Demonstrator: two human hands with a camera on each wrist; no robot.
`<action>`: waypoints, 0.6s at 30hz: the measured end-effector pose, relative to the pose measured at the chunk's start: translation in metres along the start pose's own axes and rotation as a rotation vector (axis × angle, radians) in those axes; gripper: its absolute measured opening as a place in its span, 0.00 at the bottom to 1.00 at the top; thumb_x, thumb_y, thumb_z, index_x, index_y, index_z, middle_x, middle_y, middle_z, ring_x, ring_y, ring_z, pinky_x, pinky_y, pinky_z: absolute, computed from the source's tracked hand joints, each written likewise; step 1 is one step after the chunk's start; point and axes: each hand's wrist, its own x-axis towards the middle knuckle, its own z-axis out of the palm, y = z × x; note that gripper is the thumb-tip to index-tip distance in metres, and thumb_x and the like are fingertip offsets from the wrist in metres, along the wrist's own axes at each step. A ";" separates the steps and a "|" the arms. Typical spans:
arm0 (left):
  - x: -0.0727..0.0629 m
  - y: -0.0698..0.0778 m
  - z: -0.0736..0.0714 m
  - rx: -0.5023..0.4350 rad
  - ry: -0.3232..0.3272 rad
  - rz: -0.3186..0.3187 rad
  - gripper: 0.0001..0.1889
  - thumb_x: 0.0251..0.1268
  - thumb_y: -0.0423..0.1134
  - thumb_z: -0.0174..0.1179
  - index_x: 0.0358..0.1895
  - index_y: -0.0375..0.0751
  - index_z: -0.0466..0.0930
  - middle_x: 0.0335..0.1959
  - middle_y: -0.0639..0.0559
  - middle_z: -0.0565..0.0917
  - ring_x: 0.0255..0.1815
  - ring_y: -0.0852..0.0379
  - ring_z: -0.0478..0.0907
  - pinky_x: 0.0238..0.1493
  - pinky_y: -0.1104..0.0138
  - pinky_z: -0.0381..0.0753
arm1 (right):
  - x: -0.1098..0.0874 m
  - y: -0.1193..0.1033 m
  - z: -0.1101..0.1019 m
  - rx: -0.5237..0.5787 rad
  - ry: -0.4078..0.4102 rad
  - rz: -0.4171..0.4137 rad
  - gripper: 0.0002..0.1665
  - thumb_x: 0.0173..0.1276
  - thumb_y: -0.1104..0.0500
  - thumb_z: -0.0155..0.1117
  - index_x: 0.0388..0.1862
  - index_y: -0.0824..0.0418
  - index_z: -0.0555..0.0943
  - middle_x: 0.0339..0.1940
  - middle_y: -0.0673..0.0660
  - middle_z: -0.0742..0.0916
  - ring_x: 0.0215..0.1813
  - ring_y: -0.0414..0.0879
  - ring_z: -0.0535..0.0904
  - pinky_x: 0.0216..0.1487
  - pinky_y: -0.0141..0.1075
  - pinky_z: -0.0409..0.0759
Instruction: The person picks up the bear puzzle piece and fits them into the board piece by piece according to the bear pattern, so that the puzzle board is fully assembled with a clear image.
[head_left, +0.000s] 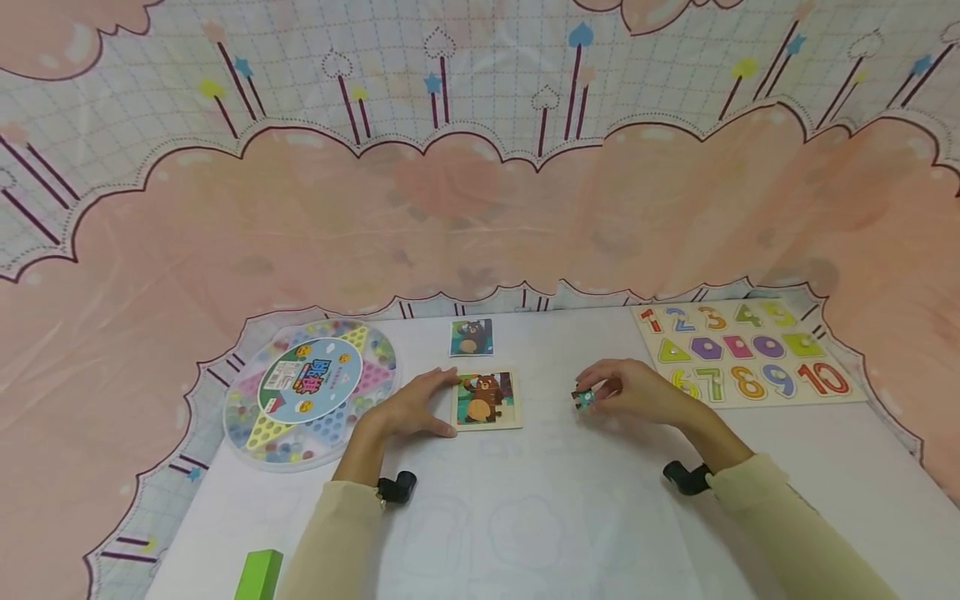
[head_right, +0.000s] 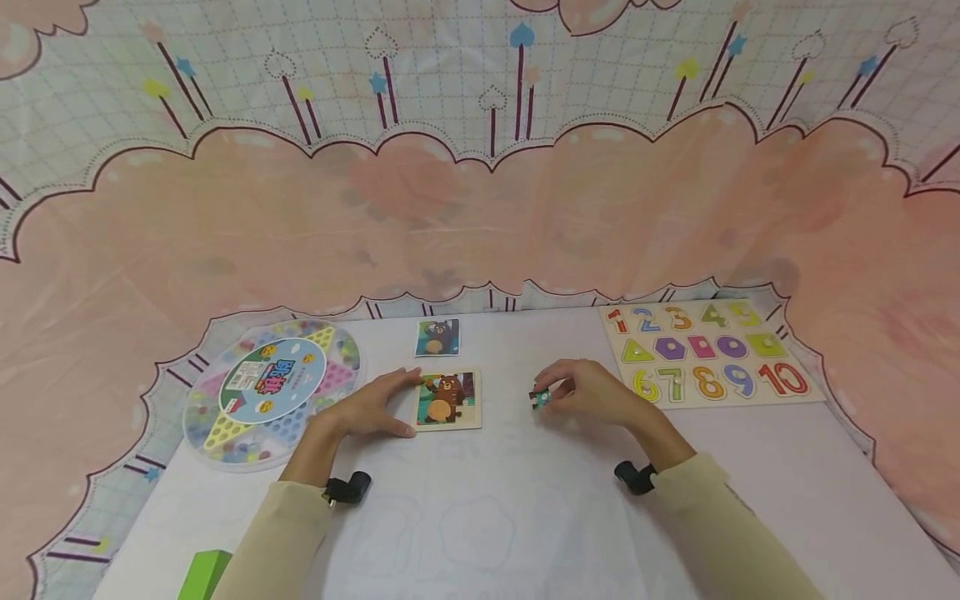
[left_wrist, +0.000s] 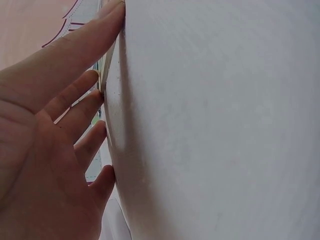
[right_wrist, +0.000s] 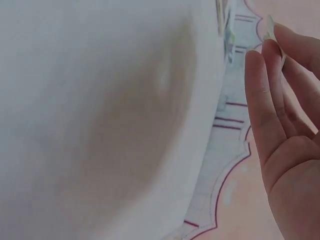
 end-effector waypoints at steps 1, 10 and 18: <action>0.000 0.000 0.000 -0.001 0.000 0.001 0.49 0.52 0.41 0.78 0.78 0.45 0.63 0.84 0.43 0.58 0.86 0.36 0.47 0.85 0.39 0.46 | 0.002 -0.001 0.002 0.000 -0.002 -0.004 0.16 0.65 0.61 0.73 0.52 0.59 0.87 0.60 0.63 0.86 0.46 0.44 0.85 0.48 0.24 0.85; -0.002 0.002 0.000 0.000 -0.002 0.005 0.48 0.52 0.40 0.78 0.78 0.43 0.63 0.84 0.42 0.57 0.86 0.35 0.47 0.84 0.39 0.47 | 0.023 -0.007 0.024 0.034 -0.001 -0.053 0.16 0.64 0.61 0.74 0.51 0.63 0.88 0.60 0.64 0.87 0.47 0.44 0.84 0.47 0.23 0.83; 0.000 0.002 0.000 -0.003 -0.006 -0.013 0.48 0.52 0.41 0.78 0.78 0.46 0.62 0.84 0.43 0.56 0.86 0.36 0.46 0.85 0.39 0.46 | 0.043 -0.016 0.048 0.006 -0.003 -0.027 0.15 0.64 0.60 0.74 0.49 0.60 0.90 0.59 0.61 0.88 0.48 0.43 0.84 0.49 0.25 0.83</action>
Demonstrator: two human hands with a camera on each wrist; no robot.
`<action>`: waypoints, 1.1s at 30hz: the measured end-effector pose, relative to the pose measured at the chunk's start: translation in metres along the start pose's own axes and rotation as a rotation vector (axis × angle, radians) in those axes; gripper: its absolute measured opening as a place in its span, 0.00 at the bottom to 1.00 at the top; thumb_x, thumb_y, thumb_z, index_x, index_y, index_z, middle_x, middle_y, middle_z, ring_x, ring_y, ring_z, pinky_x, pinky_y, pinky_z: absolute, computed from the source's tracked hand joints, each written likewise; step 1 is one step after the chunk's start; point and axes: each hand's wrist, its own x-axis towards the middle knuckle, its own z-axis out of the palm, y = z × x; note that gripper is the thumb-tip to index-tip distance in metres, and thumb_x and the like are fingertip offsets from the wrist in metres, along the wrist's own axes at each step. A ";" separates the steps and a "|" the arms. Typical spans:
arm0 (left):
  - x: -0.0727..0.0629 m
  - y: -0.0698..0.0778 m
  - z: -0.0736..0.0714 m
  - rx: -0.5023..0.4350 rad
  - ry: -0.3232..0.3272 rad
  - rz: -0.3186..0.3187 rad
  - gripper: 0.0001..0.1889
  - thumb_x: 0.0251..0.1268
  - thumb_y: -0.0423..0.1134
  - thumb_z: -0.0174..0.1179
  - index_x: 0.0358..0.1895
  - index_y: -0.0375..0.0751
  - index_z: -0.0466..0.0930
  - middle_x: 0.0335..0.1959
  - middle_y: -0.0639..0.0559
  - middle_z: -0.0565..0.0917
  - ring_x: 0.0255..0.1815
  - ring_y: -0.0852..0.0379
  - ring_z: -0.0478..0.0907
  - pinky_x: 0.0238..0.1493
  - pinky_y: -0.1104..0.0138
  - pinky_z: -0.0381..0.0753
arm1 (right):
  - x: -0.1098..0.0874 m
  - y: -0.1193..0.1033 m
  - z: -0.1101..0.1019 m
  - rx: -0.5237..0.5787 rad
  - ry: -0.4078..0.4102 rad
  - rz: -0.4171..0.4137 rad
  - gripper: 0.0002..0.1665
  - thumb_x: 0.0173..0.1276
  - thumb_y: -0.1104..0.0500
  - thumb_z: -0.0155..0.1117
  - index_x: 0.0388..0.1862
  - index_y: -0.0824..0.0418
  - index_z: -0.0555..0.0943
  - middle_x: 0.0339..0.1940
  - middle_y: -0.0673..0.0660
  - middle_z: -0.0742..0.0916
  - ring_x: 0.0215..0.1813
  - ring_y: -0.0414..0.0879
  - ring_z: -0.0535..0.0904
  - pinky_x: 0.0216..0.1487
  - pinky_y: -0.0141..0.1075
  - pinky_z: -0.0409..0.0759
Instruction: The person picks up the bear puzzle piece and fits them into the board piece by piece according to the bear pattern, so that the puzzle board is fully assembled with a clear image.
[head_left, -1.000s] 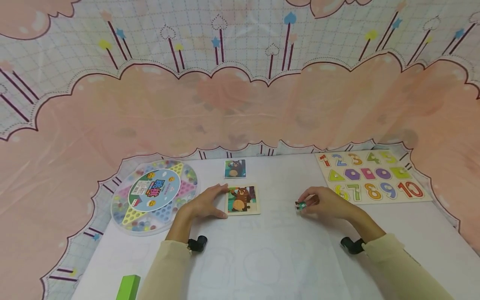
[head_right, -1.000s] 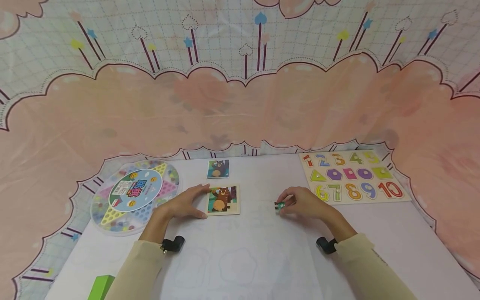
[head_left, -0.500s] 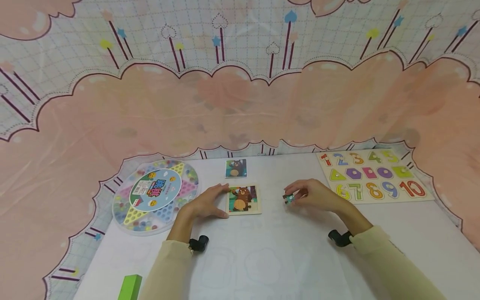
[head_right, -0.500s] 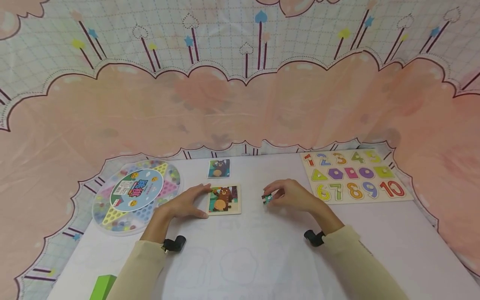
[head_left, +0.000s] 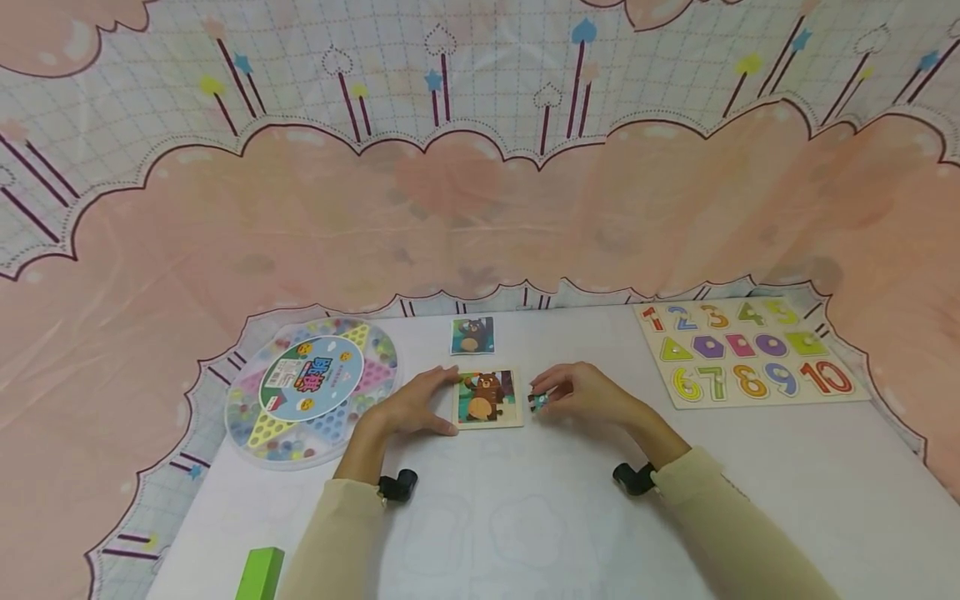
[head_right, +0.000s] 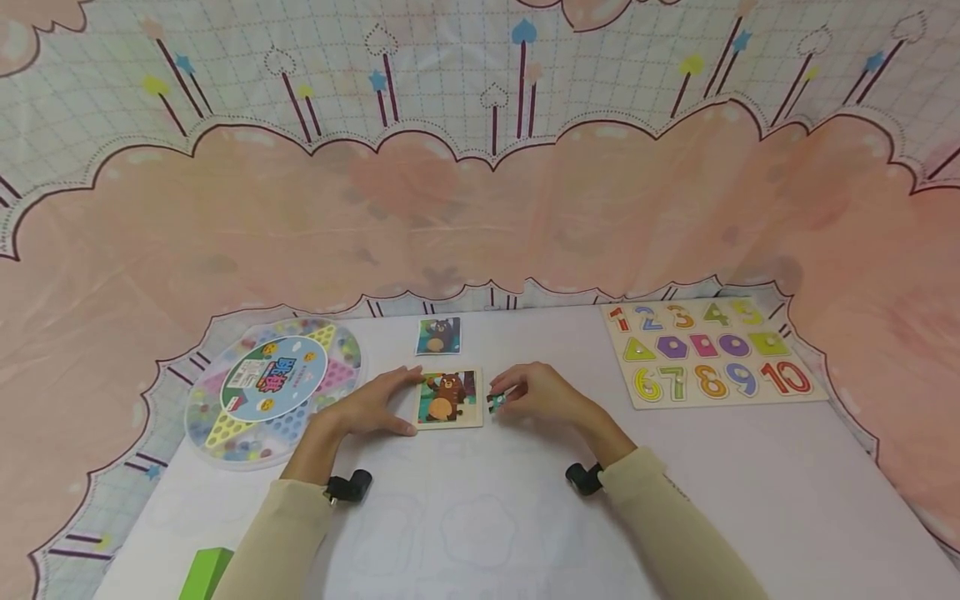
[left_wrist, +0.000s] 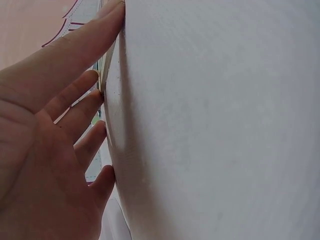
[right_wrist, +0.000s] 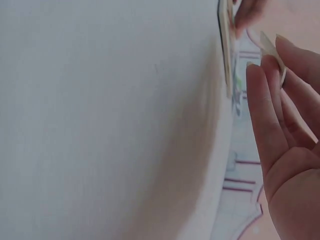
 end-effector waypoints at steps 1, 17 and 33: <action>0.000 0.000 0.000 -0.002 0.000 -0.002 0.48 0.52 0.41 0.78 0.78 0.46 0.63 0.84 0.43 0.56 0.86 0.36 0.46 0.85 0.39 0.46 | 0.003 0.000 0.003 -0.006 -0.003 0.003 0.15 0.64 0.60 0.74 0.49 0.60 0.90 0.60 0.61 0.88 0.48 0.43 0.84 0.49 0.26 0.83; -0.001 0.003 -0.001 -0.015 -0.002 -0.020 0.49 0.52 0.39 0.78 0.78 0.46 0.63 0.84 0.39 0.55 0.86 0.35 0.46 0.84 0.38 0.46 | 0.033 -0.014 0.030 -0.055 -0.002 0.039 0.13 0.60 0.61 0.78 0.45 0.60 0.90 0.54 0.57 0.90 0.40 0.39 0.81 0.43 0.29 0.81; 0.000 0.002 -0.002 -0.016 -0.006 -0.017 0.48 0.52 0.40 0.78 0.78 0.46 0.63 0.84 0.39 0.55 0.86 0.35 0.47 0.84 0.39 0.47 | 0.040 -0.025 0.042 -0.153 0.008 0.067 0.11 0.56 0.62 0.80 0.38 0.60 0.90 0.46 0.54 0.91 0.34 0.38 0.77 0.34 0.25 0.77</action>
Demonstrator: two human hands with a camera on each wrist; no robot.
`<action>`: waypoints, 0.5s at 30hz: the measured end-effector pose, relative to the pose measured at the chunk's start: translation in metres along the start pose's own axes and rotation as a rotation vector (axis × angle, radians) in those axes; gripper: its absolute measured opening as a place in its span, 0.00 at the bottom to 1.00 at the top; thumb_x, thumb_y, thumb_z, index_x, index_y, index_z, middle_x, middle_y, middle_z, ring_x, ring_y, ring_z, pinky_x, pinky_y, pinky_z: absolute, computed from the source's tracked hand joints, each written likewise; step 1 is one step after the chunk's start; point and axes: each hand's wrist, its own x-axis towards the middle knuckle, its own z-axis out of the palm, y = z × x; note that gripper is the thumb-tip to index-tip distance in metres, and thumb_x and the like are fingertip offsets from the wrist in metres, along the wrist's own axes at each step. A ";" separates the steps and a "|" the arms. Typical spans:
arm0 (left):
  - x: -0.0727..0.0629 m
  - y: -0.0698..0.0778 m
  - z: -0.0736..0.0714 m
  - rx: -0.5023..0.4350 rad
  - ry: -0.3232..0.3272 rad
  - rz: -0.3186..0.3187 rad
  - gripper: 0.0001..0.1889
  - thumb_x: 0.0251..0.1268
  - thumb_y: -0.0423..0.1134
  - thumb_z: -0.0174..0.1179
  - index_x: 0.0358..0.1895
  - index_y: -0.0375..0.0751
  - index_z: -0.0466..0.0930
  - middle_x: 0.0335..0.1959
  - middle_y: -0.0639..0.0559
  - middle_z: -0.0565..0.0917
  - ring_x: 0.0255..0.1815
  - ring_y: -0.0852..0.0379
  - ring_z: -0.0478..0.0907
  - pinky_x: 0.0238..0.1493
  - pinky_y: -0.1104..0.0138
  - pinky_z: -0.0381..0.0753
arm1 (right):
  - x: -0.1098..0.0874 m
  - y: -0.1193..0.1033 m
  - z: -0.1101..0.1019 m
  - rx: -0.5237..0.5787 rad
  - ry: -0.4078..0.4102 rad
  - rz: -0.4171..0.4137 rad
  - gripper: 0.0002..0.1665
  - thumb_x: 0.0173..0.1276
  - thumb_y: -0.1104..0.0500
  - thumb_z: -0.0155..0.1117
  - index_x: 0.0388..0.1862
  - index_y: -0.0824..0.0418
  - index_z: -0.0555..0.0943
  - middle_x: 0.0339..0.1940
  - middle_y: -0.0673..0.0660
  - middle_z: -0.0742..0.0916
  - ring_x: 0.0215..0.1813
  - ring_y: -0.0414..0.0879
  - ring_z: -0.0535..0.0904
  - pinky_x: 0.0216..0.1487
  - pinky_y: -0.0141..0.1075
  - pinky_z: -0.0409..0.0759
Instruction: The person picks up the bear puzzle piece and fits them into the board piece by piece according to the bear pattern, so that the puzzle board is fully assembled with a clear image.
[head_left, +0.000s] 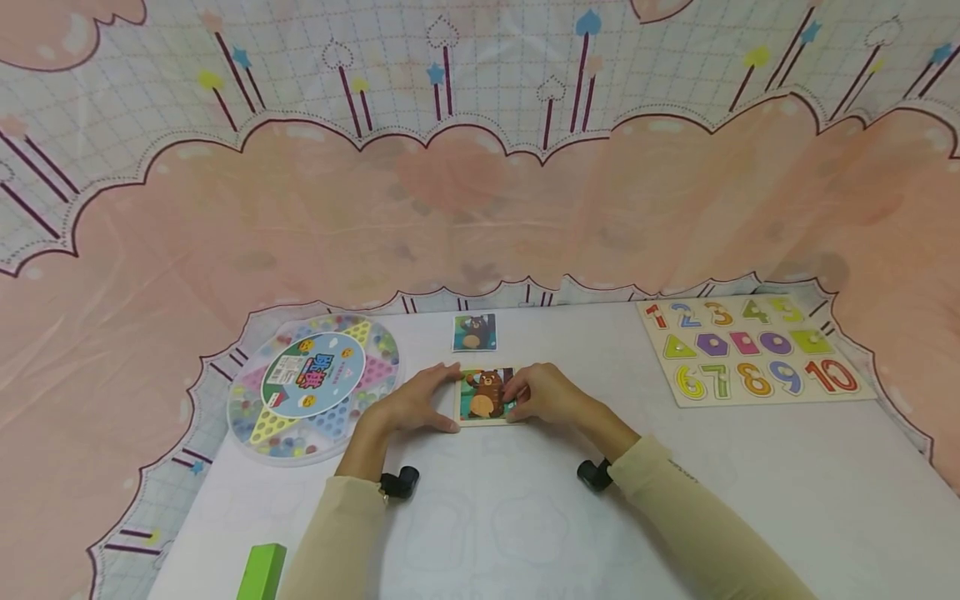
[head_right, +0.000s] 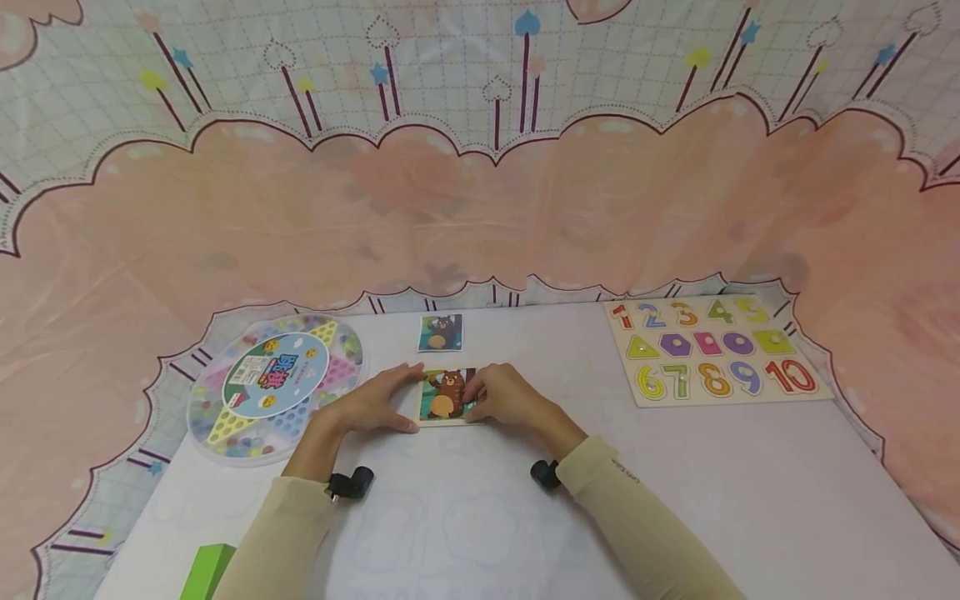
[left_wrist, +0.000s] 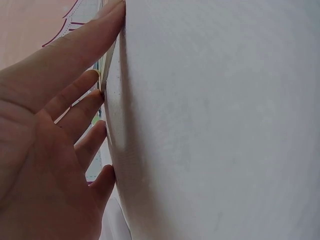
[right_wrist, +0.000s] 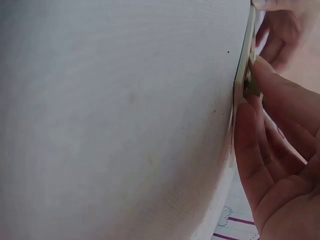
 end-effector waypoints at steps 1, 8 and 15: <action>0.000 0.000 0.000 -0.001 0.000 -0.003 0.48 0.52 0.40 0.78 0.78 0.47 0.63 0.84 0.39 0.55 0.86 0.35 0.47 0.84 0.39 0.47 | 0.000 0.000 0.000 -0.005 0.002 -0.003 0.10 0.55 0.62 0.81 0.37 0.60 0.90 0.46 0.55 0.90 0.34 0.38 0.78 0.34 0.25 0.77; 0.000 0.000 0.000 -0.002 -0.002 -0.008 0.48 0.52 0.41 0.78 0.78 0.47 0.63 0.84 0.38 0.55 0.86 0.34 0.47 0.84 0.38 0.48 | 0.000 0.000 0.000 -0.031 0.013 -0.044 0.11 0.54 0.62 0.81 0.36 0.61 0.90 0.41 0.54 0.88 0.34 0.38 0.77 0.34 0.26 0.77; 0.001 0.000 0.000 -0.001 0.000 0.005 0.49 0.51 0.41 0.78 0.78 0.46 0.63 0.84 0.37 0.55 0.85 0.34 0.47 0.84 0.38 0.48 | -0.001 -0.001 0.000 -0.078 0.006 -0.045 0.11 0.55 0.61 0.81 0.37 0.59 0.90 0.37 0.52 0.85 0.34 0.38 0.76 0.35 0.27 0.75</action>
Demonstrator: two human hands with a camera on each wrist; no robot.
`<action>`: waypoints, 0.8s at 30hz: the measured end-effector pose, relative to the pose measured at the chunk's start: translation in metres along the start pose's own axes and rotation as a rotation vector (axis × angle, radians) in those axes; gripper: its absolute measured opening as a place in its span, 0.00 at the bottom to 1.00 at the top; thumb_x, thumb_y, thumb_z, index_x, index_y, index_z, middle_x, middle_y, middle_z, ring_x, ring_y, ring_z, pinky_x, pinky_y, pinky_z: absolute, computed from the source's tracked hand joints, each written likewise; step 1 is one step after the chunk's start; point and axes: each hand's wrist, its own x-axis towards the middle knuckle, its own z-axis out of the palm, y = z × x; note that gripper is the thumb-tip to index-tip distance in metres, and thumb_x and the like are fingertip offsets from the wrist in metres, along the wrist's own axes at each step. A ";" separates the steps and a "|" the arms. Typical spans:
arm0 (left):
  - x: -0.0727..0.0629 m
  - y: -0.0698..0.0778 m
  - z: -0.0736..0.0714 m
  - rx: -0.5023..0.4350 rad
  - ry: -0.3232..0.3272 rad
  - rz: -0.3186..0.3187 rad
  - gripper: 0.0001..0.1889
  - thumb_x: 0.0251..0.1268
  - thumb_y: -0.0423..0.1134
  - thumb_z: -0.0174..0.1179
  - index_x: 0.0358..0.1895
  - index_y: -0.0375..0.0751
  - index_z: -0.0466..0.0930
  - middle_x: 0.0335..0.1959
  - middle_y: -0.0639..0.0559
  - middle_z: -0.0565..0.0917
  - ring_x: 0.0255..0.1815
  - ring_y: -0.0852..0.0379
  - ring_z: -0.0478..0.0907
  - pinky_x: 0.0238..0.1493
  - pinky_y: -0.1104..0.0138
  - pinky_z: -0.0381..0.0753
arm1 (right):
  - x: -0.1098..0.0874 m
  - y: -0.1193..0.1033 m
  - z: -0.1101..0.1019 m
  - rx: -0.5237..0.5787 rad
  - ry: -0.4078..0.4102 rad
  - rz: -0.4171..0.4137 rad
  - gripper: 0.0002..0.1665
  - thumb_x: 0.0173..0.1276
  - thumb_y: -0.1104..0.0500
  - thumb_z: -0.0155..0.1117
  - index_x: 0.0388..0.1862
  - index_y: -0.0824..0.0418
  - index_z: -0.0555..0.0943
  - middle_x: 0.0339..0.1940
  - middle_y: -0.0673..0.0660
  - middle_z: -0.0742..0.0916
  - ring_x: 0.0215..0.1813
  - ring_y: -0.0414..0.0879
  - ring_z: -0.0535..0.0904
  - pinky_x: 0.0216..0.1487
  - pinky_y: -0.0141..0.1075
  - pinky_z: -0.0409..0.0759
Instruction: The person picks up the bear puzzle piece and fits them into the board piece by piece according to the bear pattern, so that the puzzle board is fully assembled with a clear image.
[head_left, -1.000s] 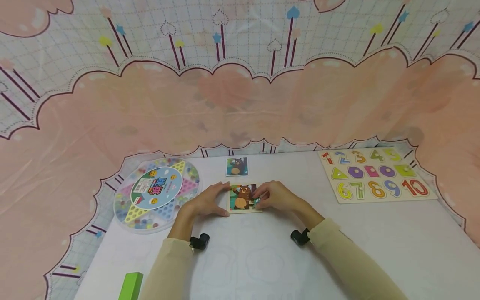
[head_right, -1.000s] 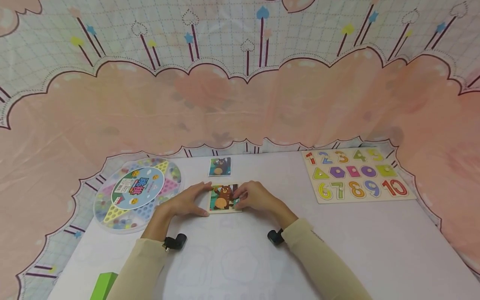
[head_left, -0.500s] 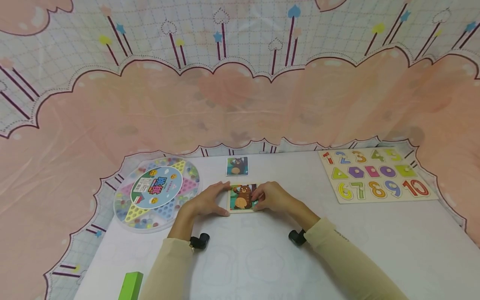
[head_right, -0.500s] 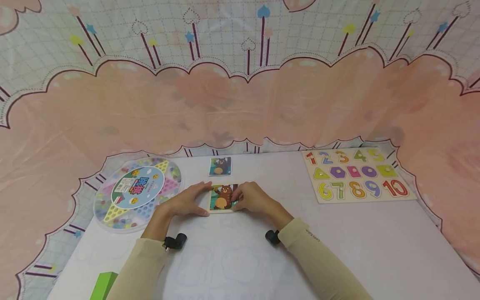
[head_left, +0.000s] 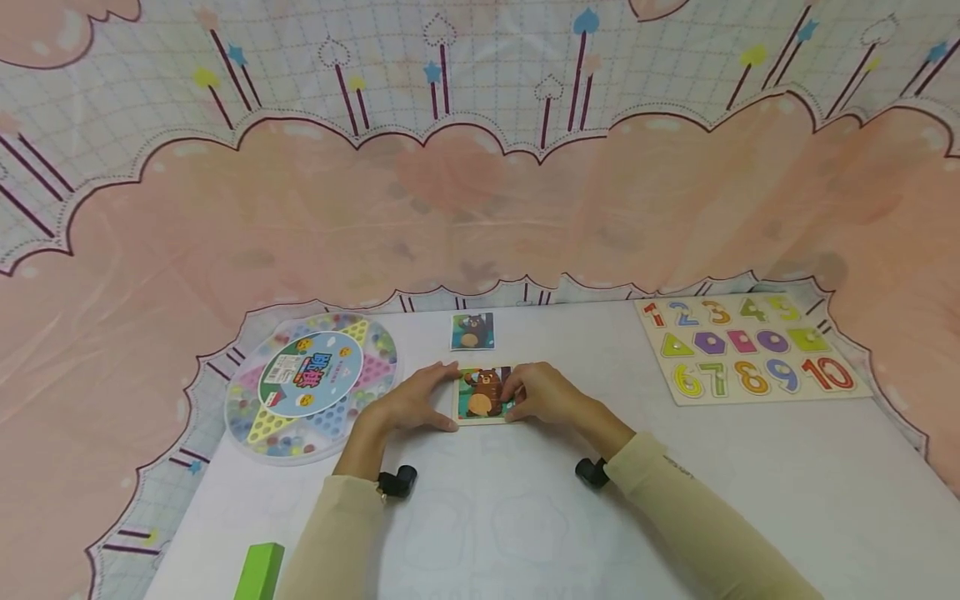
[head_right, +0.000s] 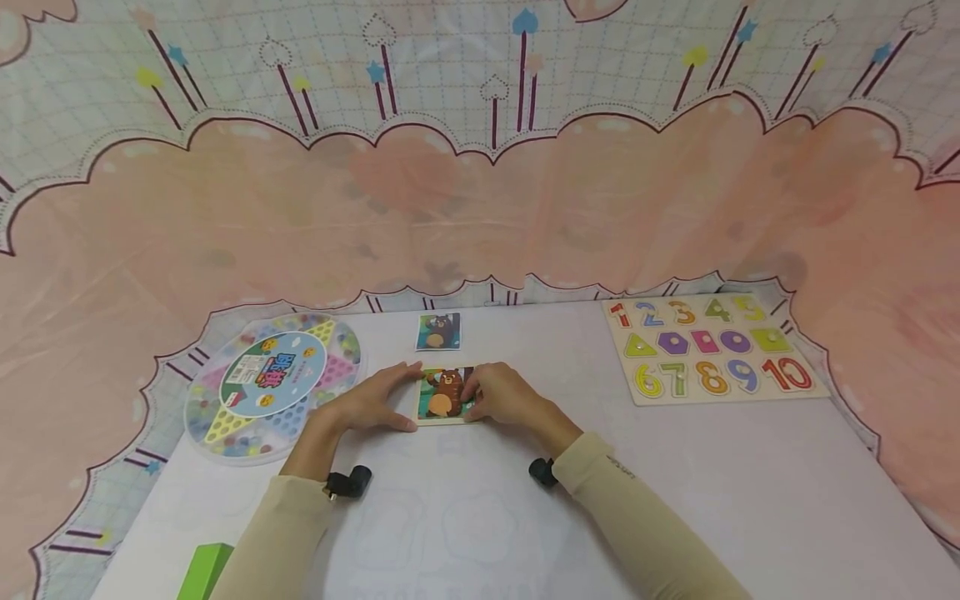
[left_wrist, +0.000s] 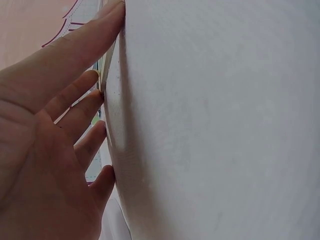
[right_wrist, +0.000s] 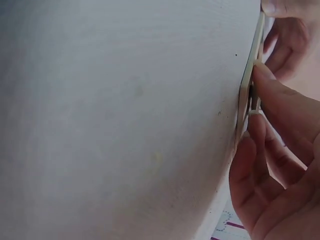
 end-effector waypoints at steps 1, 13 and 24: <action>0.000 0.000 0.000 0.002 0.001 0.003 0.49 0.51 0.41 0.78 0.78 0.46 0.63 0.84 0.37 0.55 0.85 0.34 0.47 0.84 0.37 0.48 | 0.000 0.000 0.000 0.006 -0.002 0.003 0.11 0.55 0.61 0.81 0.37 0.59 0.90 0.38 0.52 0.85 0.34 0.39 0.76 0.36 0.27 0.76; -0.001 -0.001 0.000 0.010 0.003 0.013 0.48 0.52 0.41 0.78 0.78 0.45 0.64 0.84 0.40 0.56 0.86 0.35 0.47 0.84 0.39 0.47 | 0.002 0.002 0.001 0.105 -0.023 0.082 0.12 0.56 0.63 0.80 0.39 0.62 0.89 0.36 0.54 0.83 0.35 0.41 0.75 0.33 0.27 0.75; -0.001 0.000 0.000 0.003 -0.001 0.002 0.49 0.52 0.40 0.78 0.78 0.46 0.63 0.84 0.38 0.55 0.86 0.34 0.46 0.84 0.38 0.47 | 0.005 0.004 -0.004 0.122 -0.080 0.132 0.10 0.60 0.65 0.77 0.42 0.60 0.89 0.38 0.54 0.83 0.37 0.42 0.74 0.37 0.28 0.75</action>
